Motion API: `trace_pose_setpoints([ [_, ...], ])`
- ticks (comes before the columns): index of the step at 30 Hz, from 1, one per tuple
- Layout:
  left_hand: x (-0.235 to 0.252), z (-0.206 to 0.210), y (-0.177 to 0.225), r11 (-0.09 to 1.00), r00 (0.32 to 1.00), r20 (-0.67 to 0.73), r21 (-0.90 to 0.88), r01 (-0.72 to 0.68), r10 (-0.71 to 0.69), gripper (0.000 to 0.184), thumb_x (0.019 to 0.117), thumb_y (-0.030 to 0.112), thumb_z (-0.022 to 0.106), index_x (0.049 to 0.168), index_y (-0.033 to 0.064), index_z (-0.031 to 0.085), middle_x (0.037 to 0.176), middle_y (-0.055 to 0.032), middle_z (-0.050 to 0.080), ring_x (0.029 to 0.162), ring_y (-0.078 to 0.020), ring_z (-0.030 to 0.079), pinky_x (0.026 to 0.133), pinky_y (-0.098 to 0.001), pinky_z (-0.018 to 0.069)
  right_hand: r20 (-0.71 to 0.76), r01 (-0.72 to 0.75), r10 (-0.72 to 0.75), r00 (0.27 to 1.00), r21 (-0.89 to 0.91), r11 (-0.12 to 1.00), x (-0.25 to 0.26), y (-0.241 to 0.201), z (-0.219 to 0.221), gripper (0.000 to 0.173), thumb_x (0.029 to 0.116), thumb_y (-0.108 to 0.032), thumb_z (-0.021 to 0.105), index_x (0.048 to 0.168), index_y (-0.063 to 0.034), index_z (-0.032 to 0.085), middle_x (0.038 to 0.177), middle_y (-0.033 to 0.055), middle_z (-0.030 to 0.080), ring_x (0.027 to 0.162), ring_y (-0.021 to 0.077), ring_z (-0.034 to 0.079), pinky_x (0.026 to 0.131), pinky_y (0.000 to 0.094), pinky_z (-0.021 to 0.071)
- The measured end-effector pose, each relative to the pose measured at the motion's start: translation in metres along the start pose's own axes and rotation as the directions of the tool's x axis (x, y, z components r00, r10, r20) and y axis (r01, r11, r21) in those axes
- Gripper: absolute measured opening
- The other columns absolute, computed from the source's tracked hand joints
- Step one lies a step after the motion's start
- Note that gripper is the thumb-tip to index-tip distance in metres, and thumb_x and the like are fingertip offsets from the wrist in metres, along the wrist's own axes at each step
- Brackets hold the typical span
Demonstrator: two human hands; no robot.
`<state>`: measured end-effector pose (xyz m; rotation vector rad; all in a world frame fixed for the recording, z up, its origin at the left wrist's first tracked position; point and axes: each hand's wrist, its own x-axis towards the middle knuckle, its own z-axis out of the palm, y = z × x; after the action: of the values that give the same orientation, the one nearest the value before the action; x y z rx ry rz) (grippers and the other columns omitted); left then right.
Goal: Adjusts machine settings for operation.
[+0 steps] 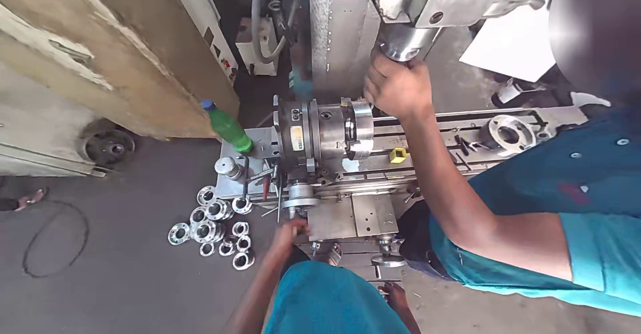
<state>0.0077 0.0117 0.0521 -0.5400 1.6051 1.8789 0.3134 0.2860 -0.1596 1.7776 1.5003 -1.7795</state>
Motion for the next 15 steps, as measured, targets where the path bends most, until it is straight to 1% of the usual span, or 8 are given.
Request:
trace_pose_setpoints([
  [3,0.029,0.049,-0.032,0.997,0.998,0.007,0.047,0.058,-0.058,0.021,0.1031,0.007,0.042,0.1,-0.0073,0.057,0.069,-0.0129,0.069,0.059,-0.0221,0.07,0.059,-0.037,0.0613,-0.029,-0.003,0.002,1.0,-0.012,1.0,0.0,-0.007,-0.002,0.023,0.1041,-0.008,0.052,0.122,0.0031,0.063,0.079,0.0095,0.071,0.046,0.0073,0.045,0.041,0.0247,0.0339],
  [5,0.053,0.013,-0.052,0.986,0.995,-0.067,0.148,0.08,-0.071,0.03,0.1068,0.014,0.046,0.111,-0.0099,0.063,0.083,-0.0141,0.073,0.071,-0.0213,0.071,0.07,-0.0381,0.0599,-0.034,0.003,-0.003,0.999,-0.004,1.0,-0.002,-0.008,0.002,0.023,0.1046,-0.008,0.052,0.122,0.0039,0.063,0.079,0.0098,0.071,0.045,0.0067,0.044,0.041,0.0242,0.0324],
  [7,0.036,-0.022,-0.032,0.996,0.998,-0.05,0.072,0.045,-0.041,0.022,0.1031,0.008,0.046,0.106,-0.0082,0.061,0.079,-0.0107,0.07,0.07,-0.0182,0.069,0.069,-0.0345,0.0589,-0.017,0.022,-0.023,1.0,-0.021,1.0,-0.002,-0.015,0.001,0.023,0.1048,-0.008,0.052,0.121,0.0038,0.062,0.077,0.0089,0.07,0.044,0.0055,0.043,0.04,0.0229,0.0325],
  [8,0.019,-0.024,-0.015,0.999,0.999,-0.018,0.01,0.039,-0.039,0.017,0.102,0.005,0.045,0.104,-0.0056,0.057,0.074,-0.0082,0.068,0.065,-0.0168,0.068,0.065,-0.0328,0.0597,-0.005,0.022,-0.022,1.0,-0.03,0.999,-0.004,-0.016,0.001,0.023,0.1049,-0.009,0.052,0.122,0.0035,0.062,0.077,0.0086,0.07,0.045,0.0053,0.043,0.04,0.0226,0.0326],
  [10,0.002,0.01,0.003,0.997,0.997,0.05,-0.059,0.055,-0.053,0.015,0.1024,0.005,0.045,0.099,-0.0049,0.057,0.067,-0.008,0.065,0.058,-0.0185,0.066,0.06,-0.0348,0.06,-0.003,0.021,-0.022,1.0,-0.033,0.999,-0.004,-0.018,0.003,0.023,0.1045,-0.009,0.053,0.121,0.0035,0.062,0.077,0.0091,0.07,0.045,0.0061,0.043,0.04,0.0232,0.0328],
  [12,0.022,0.045,-0.02,0.998,0.995,0.066,0.005,0.068,-0.069,0.018,0.1029,0.007,0.044,0.098,-0.0062,0.056,0.065,-0.0114,0.067,0.054,-0.0213,0.068,0.057,-0.0371,0.0613,-0.015,0.019,-0.02,1.0,-0.02,1.0,-0.003,-0.018,0.004,0.023,0.1036,-0.008,0.054,0.121,0.0038,0.063,0.076,0.0089,0.069,0.045,0.0062,0.043,0.04,0.023,0.0328],
  [13,0.04,0.043,-0.038,0.996,0.997,0.033,0.067,0.067,-0.069,0.022,0.1043,0.009,0.045,0.102,-0.009,0.057,0.068,-0.0136,0.069,0.057,-0.0225,0.069,0.06,-0.0383,0.0619,-0.018,0.015,-0.015,1.0,-0.019,1.0,-0.002,-0.019,0.005,0.023,0.1033,-0.008,0.054,0.121,0.0034,0.063,0.076,0.009,0.069,0.045,0.0061,0.044,0.04,0.0229,0.0329],
  [15,0.055,0.002,-0.054,0.989,0.999,-0.024,0.141,0.05,-0.047,0.028,0.1047,0.011,0.049,0.113,-0.0127,0.06,0.077,-0.0132,0.07,0.065,-0.0207,0.07,0.068,-0.0385,0.0616,-0.004,-0.007,0.007,1.0,-0.037,0.999,-0.003,-0.02,0.007,0.024,0.1039,-0.008,0.054,0.123,0.0028,0.063,0.078,0.0087,0.069,0.046,0.0063,0.043,0.041,0.0235,0.0333],
])
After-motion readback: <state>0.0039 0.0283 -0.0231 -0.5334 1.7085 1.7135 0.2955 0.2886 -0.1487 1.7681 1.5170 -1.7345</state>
